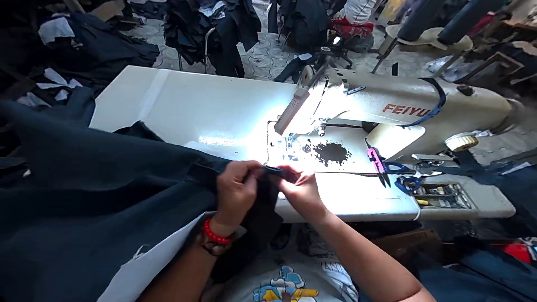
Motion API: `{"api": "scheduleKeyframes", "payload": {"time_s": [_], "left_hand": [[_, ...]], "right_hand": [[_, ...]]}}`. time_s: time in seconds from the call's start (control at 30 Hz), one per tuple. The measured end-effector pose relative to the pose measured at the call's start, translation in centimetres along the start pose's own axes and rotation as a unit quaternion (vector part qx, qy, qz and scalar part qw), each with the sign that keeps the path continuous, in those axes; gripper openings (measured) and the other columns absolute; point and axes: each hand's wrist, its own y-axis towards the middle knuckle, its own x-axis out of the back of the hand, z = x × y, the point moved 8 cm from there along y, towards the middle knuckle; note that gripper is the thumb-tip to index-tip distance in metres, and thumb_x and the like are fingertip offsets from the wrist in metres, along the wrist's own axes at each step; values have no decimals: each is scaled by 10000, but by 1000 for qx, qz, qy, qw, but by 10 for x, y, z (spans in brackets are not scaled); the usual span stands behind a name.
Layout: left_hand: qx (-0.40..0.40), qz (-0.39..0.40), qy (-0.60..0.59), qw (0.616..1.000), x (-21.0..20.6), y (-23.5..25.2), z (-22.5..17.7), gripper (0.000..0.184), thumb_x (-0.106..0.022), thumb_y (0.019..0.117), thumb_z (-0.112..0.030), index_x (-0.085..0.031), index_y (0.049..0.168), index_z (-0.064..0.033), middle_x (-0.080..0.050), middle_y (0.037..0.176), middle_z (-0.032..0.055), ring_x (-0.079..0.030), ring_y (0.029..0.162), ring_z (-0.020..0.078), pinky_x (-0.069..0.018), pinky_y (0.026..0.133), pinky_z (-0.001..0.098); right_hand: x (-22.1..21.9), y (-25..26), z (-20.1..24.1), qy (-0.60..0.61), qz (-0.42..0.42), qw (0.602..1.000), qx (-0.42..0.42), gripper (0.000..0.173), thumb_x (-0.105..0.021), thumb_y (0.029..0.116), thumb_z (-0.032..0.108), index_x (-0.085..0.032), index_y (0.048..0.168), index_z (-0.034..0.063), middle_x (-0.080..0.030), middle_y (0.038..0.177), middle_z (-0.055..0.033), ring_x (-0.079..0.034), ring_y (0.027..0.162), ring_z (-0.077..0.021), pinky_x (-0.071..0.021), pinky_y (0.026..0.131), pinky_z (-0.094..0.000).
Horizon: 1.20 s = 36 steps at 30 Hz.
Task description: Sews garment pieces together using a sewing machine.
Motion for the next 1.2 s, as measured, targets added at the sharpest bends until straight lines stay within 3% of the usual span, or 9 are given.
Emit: {"api": "scheduleKeyframes", "payload": {"time_s": [0.13, 0.4, 0.53, 0.63, 0.7, 0.83, 1.0, 1.1, 1.2], "left_hand": [[8, -43, -7, 999, 66, 55, 4, 147, -569, 1041, -106, -639, 1129, -12, -670, 990, -74, -627, 884, -66, -545, 843, 162], [78, -119, 57, 988, 179, 116, 44, 68, -572, 1031, -159, -590, 1084, -119, -601, 872, -220, -586, 784, -145, -517, 765, 103], [199, -82, 211, 953, 207, 129, 48, 244, -558, 1052, -119, -603, 1154, 98, -604, 948, 72, -518, 794, -8, -455, 788, 173], [157, 19, 349, 924, 215, 170, 30, 317, -508, 1068, -89, -596, 1196, 187, -615, 1170, 386, -592, 1133, 447, -400, 1015, 608], [88, 91, 416, 900, 198, 207, 24, 305, -490, 1067, -66, -612, 1175, 192, -590, 1202, 445, -537, 1210, 603, -331, 1034, 740], [-51, 243, 433, 867, 72, 231, 25, 254, -541, 1041, -54, -676, 1125, 143, -643, 1167, 397, -586, 1175, 590, -382, 1021, 743], [-147, 493, 166, 841, -129, 95, 63, 168, -664, 932, -134, -730, 900, 18, -714, 855, 169, -704, 839, 299, -555, 788, 508], [-190, 580, -17, 792, -163, 55, 48, 196, -603, 940, -59, -690, 790, 31, -646, 732, 112, -624, 719, 193, -495, 679, 365], [-205, 570, -29, 795, -157, 63, 57, 223, -596, 936, -106, -681, 764, 9, -623, 687, 74, -593, 666, 144, -469, 629, 314]], "right_hand": [[-72, 0, -4, -21, 171, 980, -95, 436, -659, 924, 20, -547, 1338, -53, -726, 1045, -163, -720, 904, -181, -595, 849, -374], [-129, -13, 66, 36, 281, 959, 22, 116, -608, 883, 0, -669, 914, -93, -652, 758, -127, -626, 718, -145, -495, 655, -338], [-141, 10, 74, -181, 347, 920, -2, 229, -504, 1009, 88, -671, 1053, -63, -678, 960, -215, -664, 967, -332, -496, 822, -513], [-177, 32, 43, -225, 352, 909, -14, 296, -469, 1042, 111, -681, 1167, -52, -663, 1167, -252, -619, 1170, -382, -483, 960, -536], [-202, 46, 34, -164, 342, 924, -39, 298, -453, 1049, 104, -675, 1152, -66, -682, 1145, -247, -643, 1148, -365, -493, 946, -545], [-214, 38, 20, 72, 227, 962, -134, 276, -459, 1049, 41, -657, 1115, -139, -681, 1042, -280, -669, 995, -330, -514, 887, -483], [-169, -30, -34, 202, 185, 904, -329, 287, -465, 1071, 123, -641, 1118, -99, -684, 998, -186, -692, 883, -202, -585, 828, -389], [-112, -63, -22, 93, 351, 905, -220, 305, -471, 1081, 120, -676, 1067, -106, -711, 905, -168, -706, 748, -176, -606, 721, -349], [-15, -55, -10, -211, 201, 952, 92, 177, -584, 969, 90, -715, 878, 15, -661, 690, -71, -647, 597, -149, -538, 545, -300]]}}
